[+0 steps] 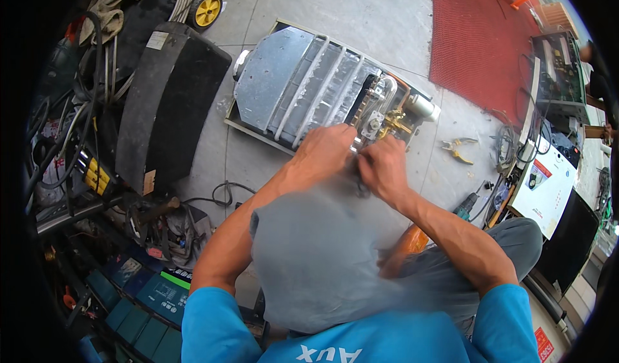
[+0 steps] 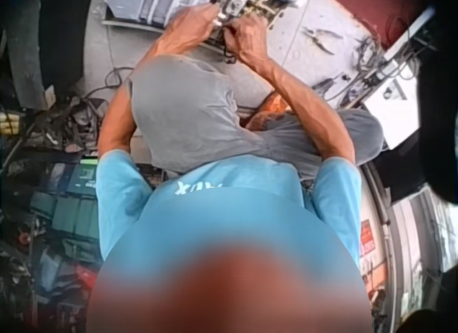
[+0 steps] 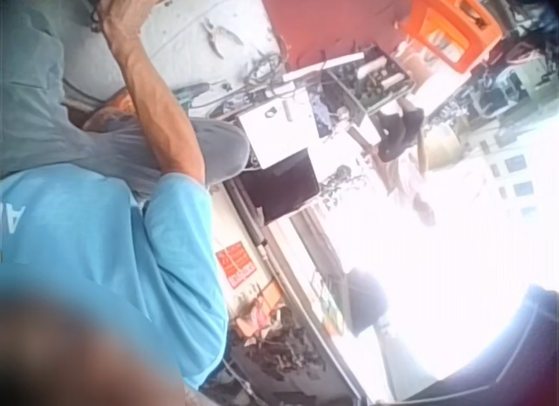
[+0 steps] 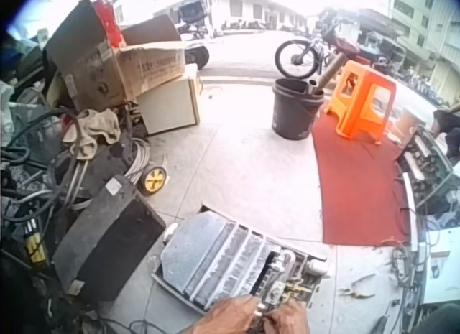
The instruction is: The person sits on the floor and works on a disassembled appliance, using a cordless drill and pliers to remove and install components and fasteners. The person handles a small motor or pump, wires, and a metal casing, then reassembles the unit.
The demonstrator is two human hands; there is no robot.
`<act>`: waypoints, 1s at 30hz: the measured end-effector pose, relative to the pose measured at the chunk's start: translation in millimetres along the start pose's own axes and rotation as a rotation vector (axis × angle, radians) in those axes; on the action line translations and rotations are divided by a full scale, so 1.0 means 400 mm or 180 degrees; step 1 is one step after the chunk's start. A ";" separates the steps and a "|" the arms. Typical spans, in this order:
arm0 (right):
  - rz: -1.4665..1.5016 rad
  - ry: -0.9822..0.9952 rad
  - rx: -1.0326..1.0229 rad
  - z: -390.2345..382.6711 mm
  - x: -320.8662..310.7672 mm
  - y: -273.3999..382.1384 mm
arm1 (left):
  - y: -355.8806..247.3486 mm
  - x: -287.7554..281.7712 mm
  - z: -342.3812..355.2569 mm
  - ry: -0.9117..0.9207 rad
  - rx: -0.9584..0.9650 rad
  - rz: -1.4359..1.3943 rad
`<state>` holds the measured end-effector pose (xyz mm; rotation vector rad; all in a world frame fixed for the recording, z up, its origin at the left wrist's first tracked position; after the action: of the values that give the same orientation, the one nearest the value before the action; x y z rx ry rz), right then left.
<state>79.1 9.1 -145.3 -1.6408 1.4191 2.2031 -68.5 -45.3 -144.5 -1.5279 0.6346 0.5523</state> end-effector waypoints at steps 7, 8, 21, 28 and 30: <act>-0.0141 -0.0106 -0.0252 -0.002 0.004 0.008 | 0.002 0.004 0.005 -0.0007 0.0045 -0.0009; -0.0138 -0.0107 -0.0286 -0.002 0.004 0.008 | 0.003 0.004 0.006 -0.0009 0.0055 -0.0007; -0.0471 -0.0106 -0.0618 -0.001 0.015 0.026 | 0.004 0.005 0.008 -0.0039 0.0138 0.0028; -0.0161 -0.0084 -0.0296 0.007 0.025 0.017 | 0.003 0.008 0.011 0.0029 0.0169 0.0062; -0.0453 -0.0095 -0.0737 0.004 0.017 0.030 | 0.003 0.010 0.013 0.0075 0.0168 0.0096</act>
<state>68.6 0.2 -143.0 -1.7067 1.0367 2.3714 -66.4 -40.2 -148.4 -1.4791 0.6862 0.5371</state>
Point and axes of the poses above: each hand's wrist, its own z-axis towards the middle knuckle, its own x-axis out of the palm, y = z × x, the point moved 6 cm from there along z, towards the middle knuckle, and after that the axes turned 4 degrees about x, right-handed, at the moved point
